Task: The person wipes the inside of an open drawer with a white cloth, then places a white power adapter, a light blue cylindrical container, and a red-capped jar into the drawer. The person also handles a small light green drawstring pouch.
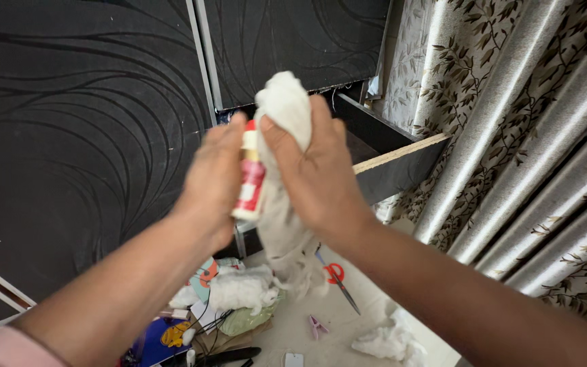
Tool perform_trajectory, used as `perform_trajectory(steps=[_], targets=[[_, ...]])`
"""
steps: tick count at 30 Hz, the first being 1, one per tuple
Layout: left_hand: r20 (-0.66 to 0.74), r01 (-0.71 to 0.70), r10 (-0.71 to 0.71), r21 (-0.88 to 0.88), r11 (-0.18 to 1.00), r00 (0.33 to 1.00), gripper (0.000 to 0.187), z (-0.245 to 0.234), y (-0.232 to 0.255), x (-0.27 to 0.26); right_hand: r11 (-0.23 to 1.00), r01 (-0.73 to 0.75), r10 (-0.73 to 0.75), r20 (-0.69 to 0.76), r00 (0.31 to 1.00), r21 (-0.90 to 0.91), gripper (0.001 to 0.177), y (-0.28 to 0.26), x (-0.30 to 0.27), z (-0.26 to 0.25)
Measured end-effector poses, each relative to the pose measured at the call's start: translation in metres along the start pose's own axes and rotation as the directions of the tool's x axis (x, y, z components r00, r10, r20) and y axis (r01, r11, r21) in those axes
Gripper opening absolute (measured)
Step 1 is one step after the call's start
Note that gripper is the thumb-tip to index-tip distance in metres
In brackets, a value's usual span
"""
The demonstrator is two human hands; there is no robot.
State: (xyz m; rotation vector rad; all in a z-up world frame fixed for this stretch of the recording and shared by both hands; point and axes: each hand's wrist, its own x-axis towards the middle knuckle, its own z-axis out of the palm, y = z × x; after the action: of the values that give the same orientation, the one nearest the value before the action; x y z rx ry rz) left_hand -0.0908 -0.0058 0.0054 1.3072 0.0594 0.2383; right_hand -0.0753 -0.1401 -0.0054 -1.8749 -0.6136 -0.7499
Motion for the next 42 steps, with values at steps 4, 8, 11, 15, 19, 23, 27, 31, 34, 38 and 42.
perform_trajectory(steps=[4,8,11,15,19,23,27,31,34,38,42], targets=[[-0.002,0.035,-0.035,-0.103,0.994,0.999,0.041,-0.003,-0.011,0.001,0.992,0.029,-0.035,0.043,0.998,0.12,0.041,-0.01,-0.002,-0.001],[-0.002,0.12,-0.12,0.017,0.993,0.993,0.054,0.004,-0.01,-0.003,0.846,-0.362,0.255,0.299,0.92,0.393,0.048,-0.003,0.021,-0.016],[-0.004,0.298,-0.299,0.064,0.952,0.954,0.071,0.003,0.002,-0.014,0.696,-0.631,0.484,0.426,0.764,0.342,0.049,0.005,0.03,-0.026],[0.122,0.153,-0.174,0.164,0.974,0.977,0.069,0.009,0.017,-0.017,0.647,-0.662,0.479,0.473,0.739,0.378,0.057,0.003,0.031,-0.032],[0.018,-0.022,0.021,0.084,0.996,1.0,0.058,0.01,0.013,-0.011,0.684,-0.619,0.446,0.451,0.773,0.386,0.066,-0.011,0.012,-0.016],[-0.167,-0.109,0.112,0.026,0.994,0.98,0.054,-0.002,0.013,0.01,0.632,-0.728,0.538,0.525,0.659,0.266,0.068,-0.023,-0.011,-0.004],[-0.231,-0.119,0.124,0.039,0.992,0.965,0.06,-0.026,0.014,0.024,0.596,-0.781,0.462,0.716,0.524,0.187,0.068,-0.037,-0.027,-0.011],[-0.204,-0.031,0.037,0.036,0.999,0.978,0.072,-0.039,0.021,0.036,0.824,-0.517,0.179,0.76,0.625,0.232,0.051,-0.048,-0.035,-0.02],[-0.166,0.065,-0.067,-0.018,0.998,0.984,0.073,-0.037,0.019,0.036,0.824,-0.451,0.167,0.613,0.772,0.343,0.042,-0.041,-0.019,-0.025],[-0.117,0.032,-0.047,-0.13,0.991,0.992,0.068,-0.029,0.023,0.027,0.901,-0.284,0.167,0.343,0.924,0.328,0.04,-0.024,0.01,-0.043],[-0.068,0.114,-0.113,0.012,0.993,0.991,0.065,-0.011,0.016,0.011,0.894,-0.096,0.009,0.197,0.98,0.438,0.046,-0.02,0.017,-0.039]])
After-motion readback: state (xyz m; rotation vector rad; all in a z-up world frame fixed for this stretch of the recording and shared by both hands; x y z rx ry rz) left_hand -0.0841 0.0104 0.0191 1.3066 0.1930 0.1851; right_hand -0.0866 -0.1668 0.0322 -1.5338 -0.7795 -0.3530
